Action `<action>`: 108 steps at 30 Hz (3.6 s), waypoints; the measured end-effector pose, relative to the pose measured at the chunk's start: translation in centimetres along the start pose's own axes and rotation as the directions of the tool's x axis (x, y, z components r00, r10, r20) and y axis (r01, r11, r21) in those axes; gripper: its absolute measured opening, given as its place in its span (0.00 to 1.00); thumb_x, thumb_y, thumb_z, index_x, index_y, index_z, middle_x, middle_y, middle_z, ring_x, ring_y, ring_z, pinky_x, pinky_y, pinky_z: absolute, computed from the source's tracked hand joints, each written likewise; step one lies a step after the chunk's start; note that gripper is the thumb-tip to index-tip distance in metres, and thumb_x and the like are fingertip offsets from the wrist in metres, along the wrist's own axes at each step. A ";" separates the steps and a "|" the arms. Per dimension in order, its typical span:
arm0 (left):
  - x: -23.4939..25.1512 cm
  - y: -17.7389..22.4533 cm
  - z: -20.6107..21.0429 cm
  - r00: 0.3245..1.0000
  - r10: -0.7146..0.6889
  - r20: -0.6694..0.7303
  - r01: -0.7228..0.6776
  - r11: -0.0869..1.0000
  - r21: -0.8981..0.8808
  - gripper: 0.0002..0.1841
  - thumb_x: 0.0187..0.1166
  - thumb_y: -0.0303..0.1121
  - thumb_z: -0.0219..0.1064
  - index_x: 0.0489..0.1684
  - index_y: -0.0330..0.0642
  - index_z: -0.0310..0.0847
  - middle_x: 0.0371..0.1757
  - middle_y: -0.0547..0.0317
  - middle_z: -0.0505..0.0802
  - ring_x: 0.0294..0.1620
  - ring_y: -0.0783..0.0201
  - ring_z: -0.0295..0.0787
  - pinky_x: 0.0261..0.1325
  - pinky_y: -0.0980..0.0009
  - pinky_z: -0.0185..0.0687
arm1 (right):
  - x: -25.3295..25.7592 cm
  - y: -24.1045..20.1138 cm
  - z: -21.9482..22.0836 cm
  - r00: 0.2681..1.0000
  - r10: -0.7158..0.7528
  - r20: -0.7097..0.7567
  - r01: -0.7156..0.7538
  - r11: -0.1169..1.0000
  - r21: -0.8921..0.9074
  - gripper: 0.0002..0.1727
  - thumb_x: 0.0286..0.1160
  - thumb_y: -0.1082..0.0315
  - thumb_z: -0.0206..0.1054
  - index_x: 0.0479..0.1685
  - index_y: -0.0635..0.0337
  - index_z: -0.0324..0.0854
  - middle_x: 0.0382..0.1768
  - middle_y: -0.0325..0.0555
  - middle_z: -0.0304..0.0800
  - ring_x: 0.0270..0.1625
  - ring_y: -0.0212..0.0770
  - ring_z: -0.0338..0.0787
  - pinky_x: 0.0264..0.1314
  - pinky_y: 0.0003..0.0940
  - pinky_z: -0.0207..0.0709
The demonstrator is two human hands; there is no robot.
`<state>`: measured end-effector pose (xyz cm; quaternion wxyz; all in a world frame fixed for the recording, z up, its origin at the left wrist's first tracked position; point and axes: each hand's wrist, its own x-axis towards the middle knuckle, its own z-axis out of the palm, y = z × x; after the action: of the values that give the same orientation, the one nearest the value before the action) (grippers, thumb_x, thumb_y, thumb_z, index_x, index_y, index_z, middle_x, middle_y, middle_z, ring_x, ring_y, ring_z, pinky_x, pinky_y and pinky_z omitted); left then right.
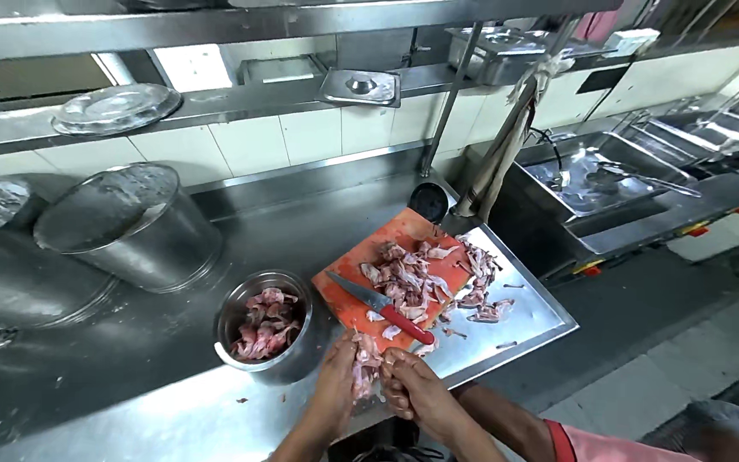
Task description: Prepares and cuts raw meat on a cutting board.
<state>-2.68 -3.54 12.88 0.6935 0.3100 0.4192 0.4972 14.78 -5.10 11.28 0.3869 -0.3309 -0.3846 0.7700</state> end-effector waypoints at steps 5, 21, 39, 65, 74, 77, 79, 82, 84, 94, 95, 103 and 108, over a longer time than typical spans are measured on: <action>0.6 -0.6 -1.6 0.999 -0.015 0.048 0.012 0.997 0.071 0.16 0.87 0.36 0.48 0.55 0.40 0.81 0.38 0.63 0.89 0.36 0.71 0.85 0.40 0.74 0.83 | -0.2 -0.1 -1.1 0.992 0.009 -0.128 -0.036 0.976 -0.214 0.15 0.93 0.58 0.50 0.46 0.53 0.80 0.29 0.33 0.82 0.23 0.27 0.79 0.25 0.22 0.74; 1.1 0.3 -2.7 0.961 0.027 0.274 -0.247 0.526 0.814 0.16 0.89 0.39 0.54 0.62 0.40 0.80 0.48 0.56 0.93 0.47 0.65 0.92 0.54 0.63 0.89 | 1.2 -5.2 1.3 0.996 -0.078 -0.049 -0.066 -0.231 -0.971 0.12 0.86 0.69 0.56 0.52 0.61 0.86 0.51 0.55 0.92 0.59 0.54 0.93 0.61 0.48 0.87; 1.3 -4.5 -0.9 0.956 -0.293 0.017 0.293 0.952 -0.093 0.16 0.95 0.36 0.41 0.50 0.40 0.75 0.27 0.57 0.87 0.20 0.67 0.82 0.22 0.74 0.78 | 0.3 1.8 -1.2 0.959 0.027 -0.283 -0.105 0.959 -0.264 0.13 0.90 0.68 0.55 0.51 0.62 0.85 0.28 0.38 0.87 0.24 0.31 0.84 0.27 0.27 0.82; 7.5 -11.1 -4.0 0.999 -0.027 0.044 -0.041 0.098 0.994 0.24 0.83 0.42 0.60 0.77 0.43 0.76 0.72 0.46 0.86 0.73 0.52 0.85 0.77 0.56 0.81 | 6.4 3.4 -8.3 0.885 0.074 -0.459 -0.465 0.132 -0.876 0.23 0.92 0.54 0.46 0.60 0.56 0.85 0.49 0.54 0.94 0.57 0.55 0.93 0.60 0.58 0.84; 7.4 -14.4 -4.4 0.938 0.345 0.041 -0.092 0.133 0.987 0.19 0.72 0.35 0.75 0.62 0.45 0.90 0.66 0.42 0.87 0.57 0.52 0.93 0.57 0.58 0.93 | 5.8 4.3 -11.0 0.871 -0.293 -0.396 -0.439 -0.099 -0.893 0.16 0.75 0.59 0.68 0.58 0.51 0.87 0.61 0.54 0.88 0.62 0.59 0.89 0.52 0.55 0.87; 7.3 -14.6 -4.7 0.937 0.338 0.087 -0.128 0.100 0.987 0.19 0.75 0.34 0.73 0.65 0.48 0.90 0.61 0.44 0.89 0.55 0.53 0.93 0.57 0.59 0.93 | 6.0 4.0 -11.8 0.918 -0.274 -0.286 -0.341 -0.179 -0.923 0.21 0.70 0.66 0.69 0.65 0.43 0.85 0.66 0.56 0.85 0.69 0.64 0.83 0.61 0.63 0.79; 7.5 -14.3 -4.5 0.952 0.286 0.105 -0.132 0.076 0.988 0.22 0.76 0.32 0.70 0.72 0.46 0.86 0.60 0.42 0.89 0.56 0.53 0.92 0.61 0.59 0.91 | 7.2 3.0 -11.5 0.944 -0.194 -0.268 -0.306 -0.203 -0.930 0.26 0.72 0.75 0.64 0.71 0.45 0.81 0.68 0.59 0.84 0.71 0.65 0.83 0.66 0.64 0.78; 7.7 -13.3 -4.0 0.980 0.184 0.077 -0.090 0.066 0.994 0.27 0.77 0.30 0.68 0.79 0.44 0.78 0.64 0.41 0.87 0.60 0.51 0.91 0.65 0.58 0.89 | 9.1 1.7 -11.0 0.959 -0.043 -0.280 -0.283 -0.211 -0.936 0.31 0.74 0.77 0.64 0.80 0.53 0.72 0.70 0.67 0.80 0.72 0.69 0.81 0.66 0.63 0.80; 8.1 -12.4 -4.1 0.993 0.115 0.012 -0.027 0.133 0.991 0.25 0.77 0.35 0.70 0.76 0.46 0.80 0.67 0.43 0.87 0.61 0.51 0.91 0.66 0.56 0.89 | 9.6 1.1 -10.6 0.951 0.034 -0.308 -0.296 -0.191 -0.936 0.30 0.77 0.73 0.64 0.82 0.57 0.69 0.72 0.70 0.76 0.73 0.72 0.80 0.65 0.63 0.82; 9.6 -6.2 -3.5 0.877 -0.154 -0.456 0.307 0.909 0.283 0.15 0.82 0.34 0.73 0.56 0.32 0.82 0.44 0.43 0.94 0.38 0.55 0.95 0.41 0.59 0.94 | 1.3 -0.1 -13.4 0.887 -0.047 -0.460 -0.408 0.390 -0.826 0.22 0.76 0.54 0.62 0.61 0.60 0.82 0.49 0.54 0.90 0.48 0.52 0.92 0.53 0.57 0.85; 9.8 -5.6 -2.9 0.879 -0.139 -0.456 0.269 0.934 0.234 0.15 0.83 0.34 0.71 0.57 0.32 0.82 0.44 0.44 0.94 0.38 0.55 0.94 0.42 0.59 0.93 | 0.4 0.4 -13.8 0.878 -0.080 -0.471 -0.397 0.426 -0.813 0.22 0.77 0.52 0.62 0.58 0.60 0.83 0.43 0.51 0.90 0.43 0.50 0.91 0.49 0.55 0.85; 12.3 -6.9 -3.3 0.942 0.090 -0.322 0.264 0.390 0.882 0.21 0.79 0.46 0.70 0.65 0.45 0.87 0.66 0.48 0.89 0.63 0.53 0.89 0.69 0.52 0.83 | -3.2 3.5 -15.7 0.833 0.059 -0.550 -0.415 0.723 -0.551 0.18 0.84 0.52 0.60 0.56 0.58 0.79 0.30 0.45 0.89 0.26 0.42 0.91 0.32 0.44 0.90; 13.4 -5.9 -1.3 0.989 0.150 -0.017 -0.014 0.201 0.979 0.15 0.81 0.38 0.66 0.59 0.44 0.90 0.60 0.54 0.93 0.61 0.61 0.91 0.69 0.60 0.87 | -4.8 4.5 -16.0 0.819 -0.076 -0.569 -0.368 0.693 -0.621 0.16 0.77 0.52 0.64 0.47 0.56 0.80 0.25 0.42 0.85 0.22 0.40 0.87 0.27 0.43 0.85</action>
<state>0.76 7.34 3.64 0.2918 0.6717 0.6583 0.1740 28.48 -5.62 0.69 0.2581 -0.6921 -0.4912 0.4616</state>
